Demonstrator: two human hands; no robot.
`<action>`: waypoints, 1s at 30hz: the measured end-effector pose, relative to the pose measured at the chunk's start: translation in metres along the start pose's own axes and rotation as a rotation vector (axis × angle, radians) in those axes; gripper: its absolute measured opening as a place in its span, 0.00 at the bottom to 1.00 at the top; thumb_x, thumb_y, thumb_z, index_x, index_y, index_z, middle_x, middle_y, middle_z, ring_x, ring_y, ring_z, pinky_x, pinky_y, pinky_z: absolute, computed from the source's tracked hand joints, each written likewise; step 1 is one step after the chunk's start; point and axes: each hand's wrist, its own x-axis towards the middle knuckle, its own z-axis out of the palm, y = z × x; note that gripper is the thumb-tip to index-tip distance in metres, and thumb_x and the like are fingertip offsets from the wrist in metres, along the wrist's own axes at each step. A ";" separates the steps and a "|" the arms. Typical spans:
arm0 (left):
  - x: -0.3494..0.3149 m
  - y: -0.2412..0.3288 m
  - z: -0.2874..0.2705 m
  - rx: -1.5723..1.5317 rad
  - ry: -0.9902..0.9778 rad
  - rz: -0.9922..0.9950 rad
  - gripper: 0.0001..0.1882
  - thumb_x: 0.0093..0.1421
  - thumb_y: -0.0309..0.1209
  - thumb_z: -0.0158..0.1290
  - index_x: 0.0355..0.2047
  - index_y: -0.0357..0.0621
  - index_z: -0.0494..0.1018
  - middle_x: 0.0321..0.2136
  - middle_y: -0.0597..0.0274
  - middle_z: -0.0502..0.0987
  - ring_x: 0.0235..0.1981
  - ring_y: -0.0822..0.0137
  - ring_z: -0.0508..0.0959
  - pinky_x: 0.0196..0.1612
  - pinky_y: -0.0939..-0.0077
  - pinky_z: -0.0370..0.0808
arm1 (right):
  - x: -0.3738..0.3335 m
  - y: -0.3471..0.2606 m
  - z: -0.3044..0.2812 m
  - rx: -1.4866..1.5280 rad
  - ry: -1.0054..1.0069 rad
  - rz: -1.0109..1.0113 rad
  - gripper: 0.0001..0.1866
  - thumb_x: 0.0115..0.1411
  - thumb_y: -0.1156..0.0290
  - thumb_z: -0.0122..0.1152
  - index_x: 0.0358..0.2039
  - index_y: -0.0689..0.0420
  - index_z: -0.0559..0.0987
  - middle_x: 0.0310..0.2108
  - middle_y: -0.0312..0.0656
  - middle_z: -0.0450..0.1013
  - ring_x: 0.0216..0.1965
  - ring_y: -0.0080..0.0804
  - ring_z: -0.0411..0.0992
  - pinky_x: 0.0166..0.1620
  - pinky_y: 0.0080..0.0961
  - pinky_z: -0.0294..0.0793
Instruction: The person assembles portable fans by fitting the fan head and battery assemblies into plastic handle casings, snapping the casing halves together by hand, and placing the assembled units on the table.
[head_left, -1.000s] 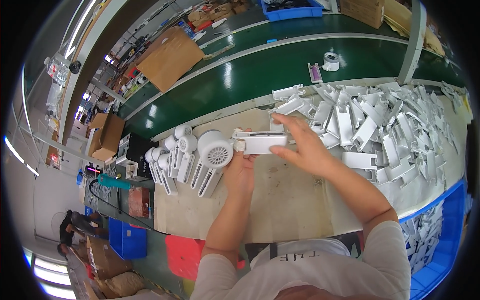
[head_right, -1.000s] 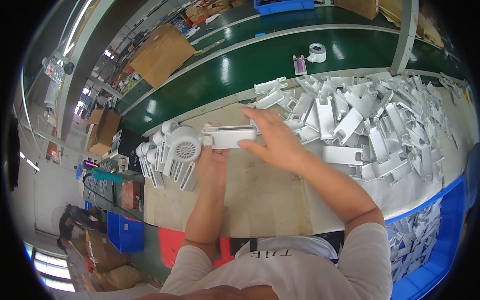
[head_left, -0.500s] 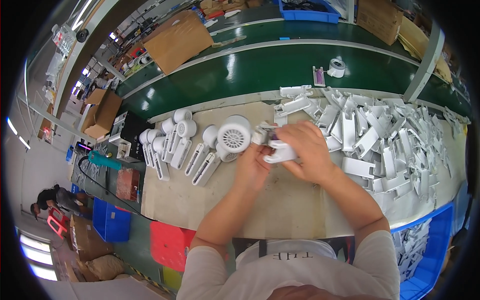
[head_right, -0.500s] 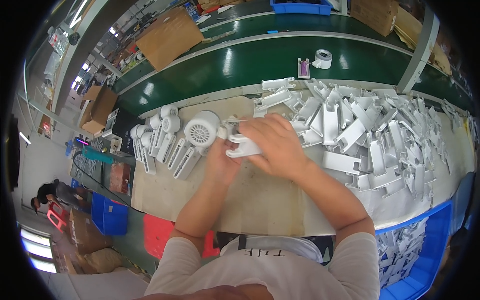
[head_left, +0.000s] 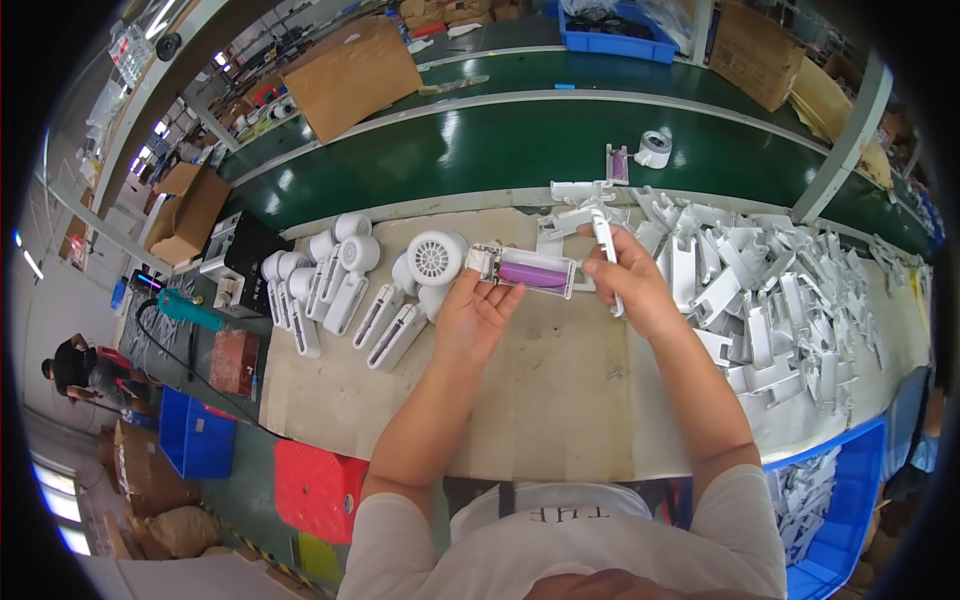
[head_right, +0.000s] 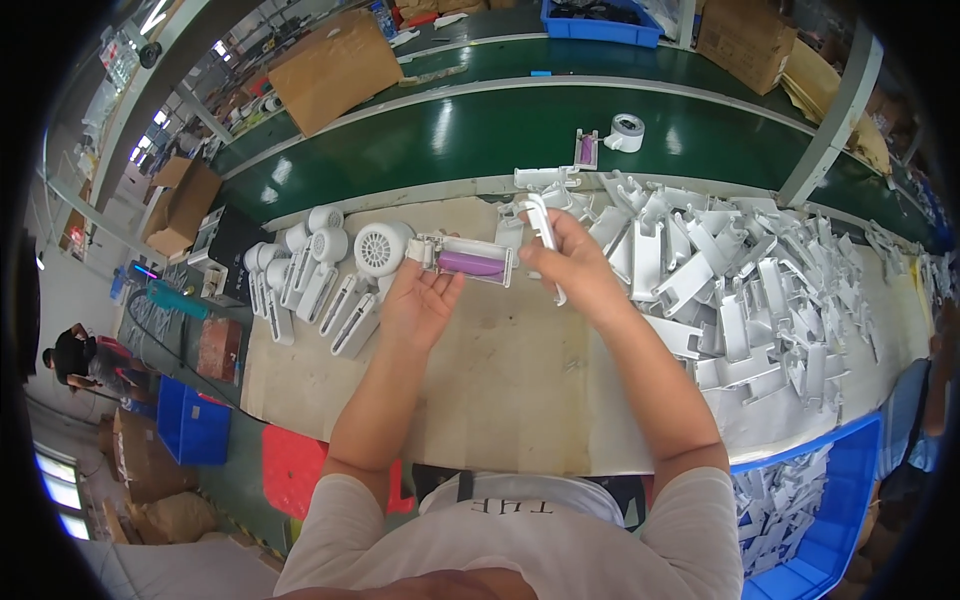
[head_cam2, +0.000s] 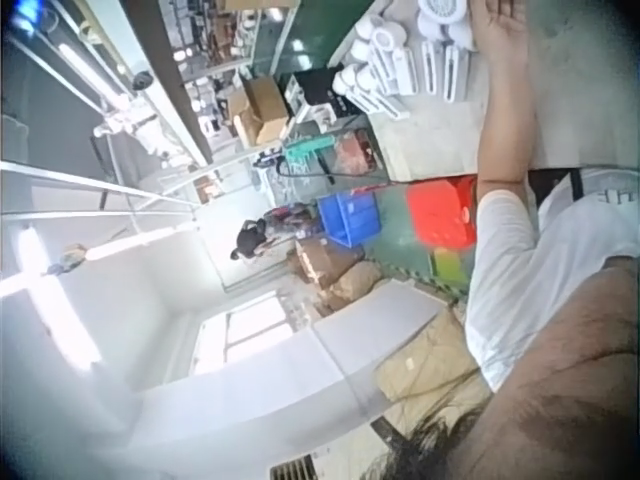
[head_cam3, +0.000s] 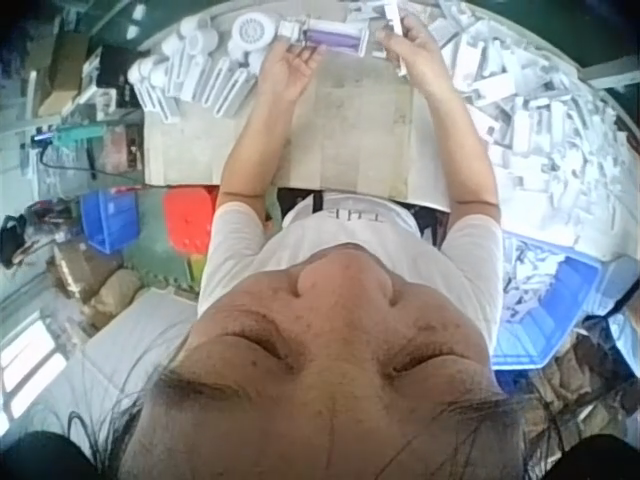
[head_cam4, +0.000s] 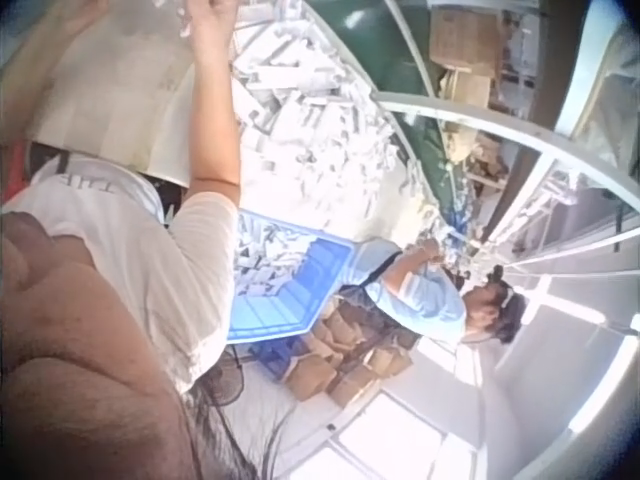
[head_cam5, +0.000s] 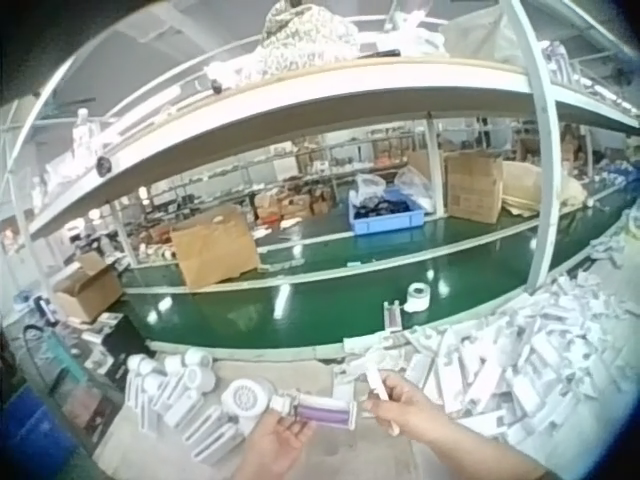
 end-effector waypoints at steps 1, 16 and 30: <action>0.000 -0.001 0.001 -0.001 -0.006 -0.001 0.17 0.63 0.35 0.41 0.51 0.43 0.62 0.49 0.55 0.69 0.47 0.66 0.71 0.46 0.70 0.74 | 0.000 0.002 0.002 0.006 -0.021 0.021 0.21 0.53 0.69 0.56 0.48 0.60 0.67 0.24 0.30 0.62 0.18 0.15 0.58 0.21 0.14 0.56; -0.002 -0.013 0.006 0.153 -0.027 0.122 0.16 0.63 0.33 0.40 0.50 0.42 0.63 0.49 0.54 0.70 0.45 0.66 0.73 0.45 0.71 0.74 | -0.005 0.011 0.014 0.001 -0.050 0.241 0.26 0.56 0.58 0.58 0.48 0.62 0.65 0.34 0.38 0.69 0.25 0.20 0.68 0.24 0.16 0.66; -0.003 -0.012 0.004 0.063 -0.024 0.090 0.14 0.62 0.31 0.45 0.47 0.42 0.66 0.47 0.54 0.71 0.46 0.64 0.74 0.48 0.67 0.72 | -0.006 0.012 0.011 -0.723 0.071 -0.411 0.28 0.43 0.74 0.68 0.46 0.59 0.68 0.40 0.41 0.70 0.42 0.29 0.69 0.45 0.24 0.68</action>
